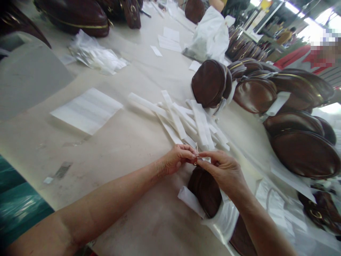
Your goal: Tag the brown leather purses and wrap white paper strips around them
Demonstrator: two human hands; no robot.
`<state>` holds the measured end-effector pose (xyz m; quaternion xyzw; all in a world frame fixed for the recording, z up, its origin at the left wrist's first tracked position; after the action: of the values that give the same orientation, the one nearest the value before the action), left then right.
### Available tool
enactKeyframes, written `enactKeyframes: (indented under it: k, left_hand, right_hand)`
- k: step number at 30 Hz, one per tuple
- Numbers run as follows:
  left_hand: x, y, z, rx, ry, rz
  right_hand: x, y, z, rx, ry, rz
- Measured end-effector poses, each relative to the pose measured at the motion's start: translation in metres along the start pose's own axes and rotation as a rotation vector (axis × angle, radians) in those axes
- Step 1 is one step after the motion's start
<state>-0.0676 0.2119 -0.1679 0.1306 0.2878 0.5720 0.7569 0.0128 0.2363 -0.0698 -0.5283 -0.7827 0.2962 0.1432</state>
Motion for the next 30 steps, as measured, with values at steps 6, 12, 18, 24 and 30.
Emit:
enactKeyframes:
  k: [6,12,18,24,30]
  left_hand:
    - [-0.001,0.004,0.002,0.077,-0.017,0.03]
    - [-0.009,0.021,0.006,0.797,0.023,0.301]
    - [-0.012,0.015,0.015,1.127,0.037,0.418]
    - [-0.012,0.014,0.016,1.199,0.051,0.451]
    - [-0.009,0.01,0.017,1.165,-0.005,0.44]
  right_hand:
    - [0.0,-0.001,-0.003,-0.188,0.043,-0.107]
    - [0.008,0.014,-0.004,-0.051,-0.003,0.061]
    - [0.007,0.024,0.006,0.141,-0.087,0.265]
    - [0.006,0.025,0.009,0.15,-0.148,0.313]
    - [0.007,0.022,0.012,0.168,-0.16,0.337]
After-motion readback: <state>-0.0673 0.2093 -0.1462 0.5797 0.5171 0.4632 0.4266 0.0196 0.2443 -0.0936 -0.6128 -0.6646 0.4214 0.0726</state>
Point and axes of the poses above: each hand's wrist, its own x-axis towards the middle knuckle, its own z-axis out of the palm, y = z × x, the point moved 10 cm from there along x, towards the middle knuckle, and after that the axes turned 3 degrees about -x, right-handed, at the moved point
